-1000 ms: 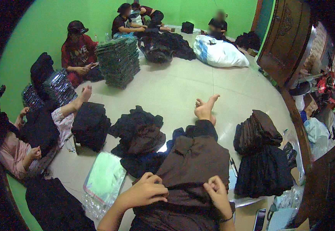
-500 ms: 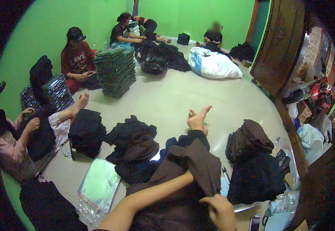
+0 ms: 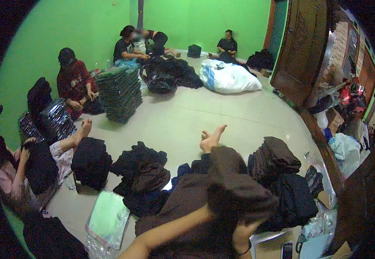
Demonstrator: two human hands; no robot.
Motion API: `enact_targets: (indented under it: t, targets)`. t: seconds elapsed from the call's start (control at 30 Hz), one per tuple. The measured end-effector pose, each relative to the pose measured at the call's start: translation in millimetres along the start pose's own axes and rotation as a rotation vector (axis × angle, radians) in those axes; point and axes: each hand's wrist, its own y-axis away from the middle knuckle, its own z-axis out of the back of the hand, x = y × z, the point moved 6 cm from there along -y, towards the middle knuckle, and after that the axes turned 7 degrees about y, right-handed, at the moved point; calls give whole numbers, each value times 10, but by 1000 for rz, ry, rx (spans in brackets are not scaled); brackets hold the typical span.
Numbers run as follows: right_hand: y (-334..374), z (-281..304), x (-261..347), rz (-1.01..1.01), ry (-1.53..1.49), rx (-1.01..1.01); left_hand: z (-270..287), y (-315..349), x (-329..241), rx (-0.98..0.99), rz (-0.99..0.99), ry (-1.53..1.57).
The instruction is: The person sits on the floor and trims loose threads from a dark brown garment using a small blade. They repeatedly fold and unfold the fabric to access different edges, then place the trimmed garment into a stack.
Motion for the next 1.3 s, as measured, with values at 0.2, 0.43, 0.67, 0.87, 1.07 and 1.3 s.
enact_targets:
  t: [0.2, 0.43, 0.67, 0.87, 1.07, 1.3]
  targets:
    - [116, -218, -227, -113, 120, 163, 216, 452, -119, 72, -41, -141]
    - [20, -132, -210, -152, 171, 198, 444, 704, -292, 95, -65, -241]
    - [81, -156, -232, -166, 195, 220, 638, 871, -432, 110, -75, -308]
    - [118, -165, -214, -181, 224, 242, 723, 915, -433, 112, -87, -330]
    - [160, -131, -198, -188, 246, 250, 668, 932, -496, 129, -111, -358]
    - [184, -150, -182, -185, 245, 246, 1110, 950, -658, 74, -180, -476]
